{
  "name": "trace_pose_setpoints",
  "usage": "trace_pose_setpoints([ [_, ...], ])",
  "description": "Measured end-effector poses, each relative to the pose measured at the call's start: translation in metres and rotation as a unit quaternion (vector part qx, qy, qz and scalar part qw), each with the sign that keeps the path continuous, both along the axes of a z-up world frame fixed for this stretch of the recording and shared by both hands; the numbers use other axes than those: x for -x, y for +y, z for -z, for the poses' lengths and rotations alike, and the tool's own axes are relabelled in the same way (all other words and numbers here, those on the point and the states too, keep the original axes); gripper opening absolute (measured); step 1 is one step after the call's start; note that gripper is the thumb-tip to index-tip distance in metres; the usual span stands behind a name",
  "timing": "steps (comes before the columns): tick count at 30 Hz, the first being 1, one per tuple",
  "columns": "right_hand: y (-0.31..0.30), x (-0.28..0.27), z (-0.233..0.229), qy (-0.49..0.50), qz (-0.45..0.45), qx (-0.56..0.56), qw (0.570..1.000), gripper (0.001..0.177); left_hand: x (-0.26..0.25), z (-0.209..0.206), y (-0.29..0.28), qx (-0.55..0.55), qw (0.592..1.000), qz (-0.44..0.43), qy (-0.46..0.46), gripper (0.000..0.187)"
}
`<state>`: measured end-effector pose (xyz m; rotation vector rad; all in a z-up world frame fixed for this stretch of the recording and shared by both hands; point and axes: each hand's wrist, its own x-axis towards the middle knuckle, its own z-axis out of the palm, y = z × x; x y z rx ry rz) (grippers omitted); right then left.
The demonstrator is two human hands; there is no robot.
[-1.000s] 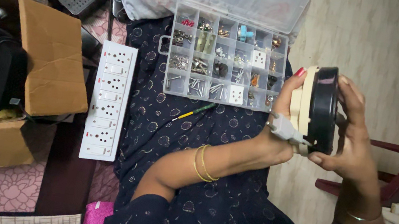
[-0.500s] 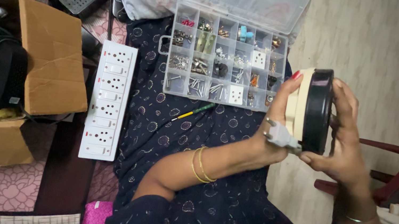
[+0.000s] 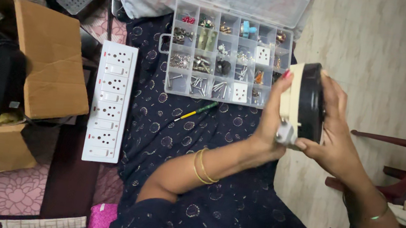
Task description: The person assembles an electrical component by hand, using a screwdriver to secure a screw, handling a capacitor, and arranging wires inside the plastic housing.
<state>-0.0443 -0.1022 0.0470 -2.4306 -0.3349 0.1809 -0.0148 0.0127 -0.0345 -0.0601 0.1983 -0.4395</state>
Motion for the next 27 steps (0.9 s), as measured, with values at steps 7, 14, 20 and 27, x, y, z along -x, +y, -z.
trace_pose_setpoints([
  [7, 0.004, -0.004, 0.011, -0.053, -0.028, 0.086, 0.994, 0.129, -0.02, 0.019, 0.016, 0.125, 0.985, 0.117, 0.017, 0.045],
  [14, 0.012, -0.003, 0.007, -0.084, -0.037, 0.096, 0.991, 0.136, -0.031, 0.021, 0.024, 0.203, 0.97, 0.133, -0.019, 0.044],
  [20, 0.005, -0.023, -0.006, -0.049, -0.083, 0.016, 0.995, 0.14, -0.03, 0.019, 0.022, 0.171, 0.976, 0.137, -0.011, 0.045],
  [27, 0.007, -0.025, -0.008, -0.051, -0.074, 0.007, 0.996, 0.125, -0.024, 0.019, 0.023, 0.162, 0.98, 0.113, -0.032, 0.047],
])
